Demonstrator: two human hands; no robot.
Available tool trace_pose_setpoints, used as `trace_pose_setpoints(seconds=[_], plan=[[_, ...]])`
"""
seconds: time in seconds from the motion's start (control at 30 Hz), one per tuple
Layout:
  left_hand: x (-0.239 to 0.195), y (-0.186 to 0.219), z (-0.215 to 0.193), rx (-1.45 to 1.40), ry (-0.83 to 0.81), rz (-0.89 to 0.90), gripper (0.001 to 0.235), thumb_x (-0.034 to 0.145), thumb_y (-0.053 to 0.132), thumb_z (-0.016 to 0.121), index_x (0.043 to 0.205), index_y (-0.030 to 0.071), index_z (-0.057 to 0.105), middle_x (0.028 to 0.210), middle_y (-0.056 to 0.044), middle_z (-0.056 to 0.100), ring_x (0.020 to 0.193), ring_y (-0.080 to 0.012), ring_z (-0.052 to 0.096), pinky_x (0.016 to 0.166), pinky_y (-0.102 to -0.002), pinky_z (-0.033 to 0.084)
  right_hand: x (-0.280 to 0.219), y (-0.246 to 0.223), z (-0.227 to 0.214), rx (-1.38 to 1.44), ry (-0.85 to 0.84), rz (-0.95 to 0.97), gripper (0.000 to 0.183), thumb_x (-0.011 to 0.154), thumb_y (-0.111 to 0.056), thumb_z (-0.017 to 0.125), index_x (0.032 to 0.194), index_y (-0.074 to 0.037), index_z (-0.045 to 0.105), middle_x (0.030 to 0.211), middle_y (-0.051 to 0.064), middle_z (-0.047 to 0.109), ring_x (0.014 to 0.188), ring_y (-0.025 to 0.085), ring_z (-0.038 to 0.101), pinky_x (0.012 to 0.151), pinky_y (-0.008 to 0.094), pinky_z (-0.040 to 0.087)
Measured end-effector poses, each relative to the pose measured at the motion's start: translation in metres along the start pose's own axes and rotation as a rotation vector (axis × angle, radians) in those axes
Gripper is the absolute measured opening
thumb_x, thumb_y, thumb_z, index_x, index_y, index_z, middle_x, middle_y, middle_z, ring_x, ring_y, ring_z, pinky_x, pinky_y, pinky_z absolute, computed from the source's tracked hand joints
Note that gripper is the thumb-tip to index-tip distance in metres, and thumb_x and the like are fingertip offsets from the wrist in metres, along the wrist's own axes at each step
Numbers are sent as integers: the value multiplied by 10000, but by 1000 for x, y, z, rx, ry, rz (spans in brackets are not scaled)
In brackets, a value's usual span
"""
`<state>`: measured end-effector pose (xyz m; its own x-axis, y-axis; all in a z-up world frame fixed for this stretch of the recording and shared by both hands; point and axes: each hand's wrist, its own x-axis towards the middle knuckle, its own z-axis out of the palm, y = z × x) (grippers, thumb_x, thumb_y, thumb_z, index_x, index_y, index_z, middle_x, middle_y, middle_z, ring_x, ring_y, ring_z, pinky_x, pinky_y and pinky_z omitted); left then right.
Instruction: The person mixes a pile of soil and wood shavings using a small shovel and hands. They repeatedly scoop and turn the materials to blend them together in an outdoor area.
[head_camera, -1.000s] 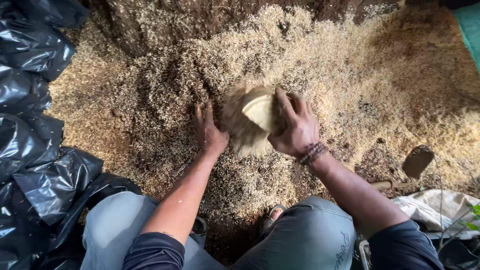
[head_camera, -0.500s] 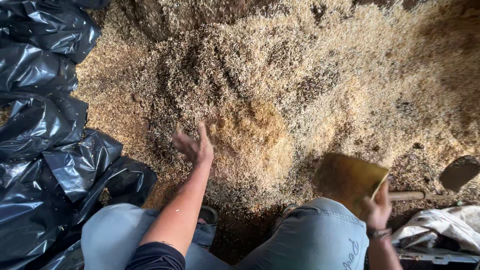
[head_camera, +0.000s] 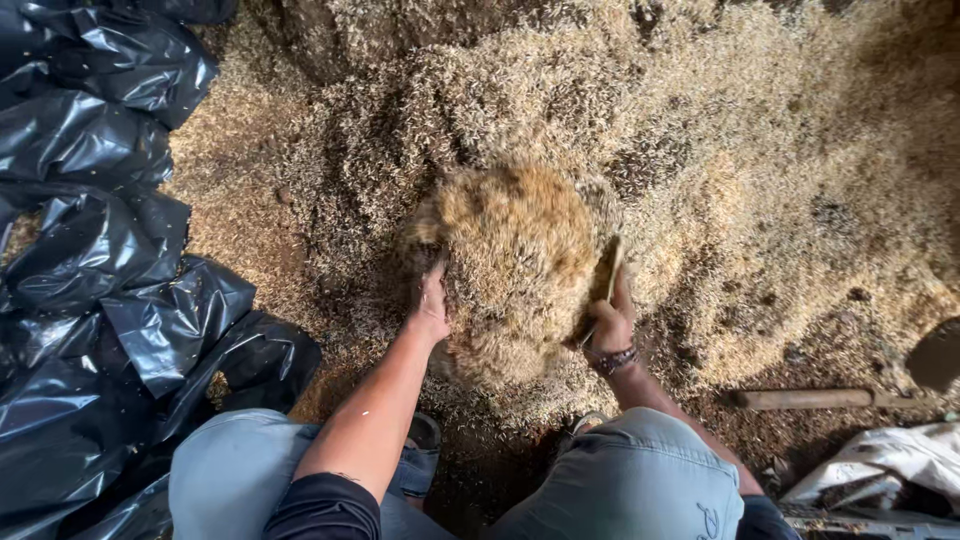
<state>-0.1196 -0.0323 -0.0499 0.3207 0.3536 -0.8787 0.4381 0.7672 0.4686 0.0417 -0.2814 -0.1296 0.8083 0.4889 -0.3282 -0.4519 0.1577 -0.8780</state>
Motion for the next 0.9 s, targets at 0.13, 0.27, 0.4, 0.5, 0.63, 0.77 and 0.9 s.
trace_pose_setpoints(seconds=[0.13, 0.27, 0.4, 0.5, 0.63, 0.77, 0.9], plan=[[17, 11, 12, 2, -84, 79, 981, 804, 632, 553, 1532, 90, 180, 1570, -241, 172, 1428, -418, 217, 1071, -712, 210, -1, -74, 32, -254, -45, -151, 923, 694, -90, 537, 1563, -59, 226, 1264, 143, 636, 784, 209, 637, 570, 338, 554], [33, 30, 2, 33, -34, 317, 908, 888, 515, 638, 1498, -5, 211, 1521, -306, 245, 1387, -431, 301, 1053, -679, 280, 19, -135, 73, -829, -119, -1013, 1002, 670, -97, 571, 1623, -55, 263, 1347, 259, 602, 1166, 367, 626, 959, 492, 573], [23, 53, -8, 375, 350, 804, 872, 1026, 344, 741, 1467, -118, 148, 1454, -374, 224, 1333, -443, 319, 1026, -635, 322, 24, -179, 90, -1006, -225, -915, 1037, 636, -159, 719, 1592, -38, 335, 1339, 256, 590, 1037, 301, 646, 840, 395, 605], [-7, 68, -2, 221, 263, 623, 666, 907, 405, 725, 1366, -32, 521, 745, -107, 559, 525, -184, 420, 438, -335, 355, 28, -212, 91, -1135, -239, -1072, 1015, 722, -200, 778, 1619, -54, 328, 1333, 236, 607, 1035, 303, 641, 880, 399, 599], [-56, 93, 24, 265, 219, 698, 749, 826, 420, 832, 1332, -55, 549, 672, -23, 576, 424, -95, 404, 352, -225, 373, 61, -268, 115, -1040, -158, -1259, 981, 714, -237, 790, 1570, -49, 349, 1216, 222, 620, 1001, 280, 612, 782, 385, 573], [-82, 97, 33, 475, 303, 807, 940, 754, 543, 796, 1482, 88, 411, 1162, -148, 532, 703, -186, 605, 570, -329, 551, 56, -267, 155, -1403, -118, -1151, 946, 793, -339, 892, 1567, -62, 423, 1300, 236, 594, 1094, 313, 631, 778, 386, 603], [-66, 86, 32, 531, 504, 964, 955, 808, 698, 708, 1501, 98, 442, 1532, -205, 411, 1397, -356, 442, 1115, -538, 424, 28, -220, 147, -1569, -268, -1077, 925, 607, -230, 875, 1461, -156, 528, 1341, 243, 569, 1095, 339, 618, 705, 413, 606]])
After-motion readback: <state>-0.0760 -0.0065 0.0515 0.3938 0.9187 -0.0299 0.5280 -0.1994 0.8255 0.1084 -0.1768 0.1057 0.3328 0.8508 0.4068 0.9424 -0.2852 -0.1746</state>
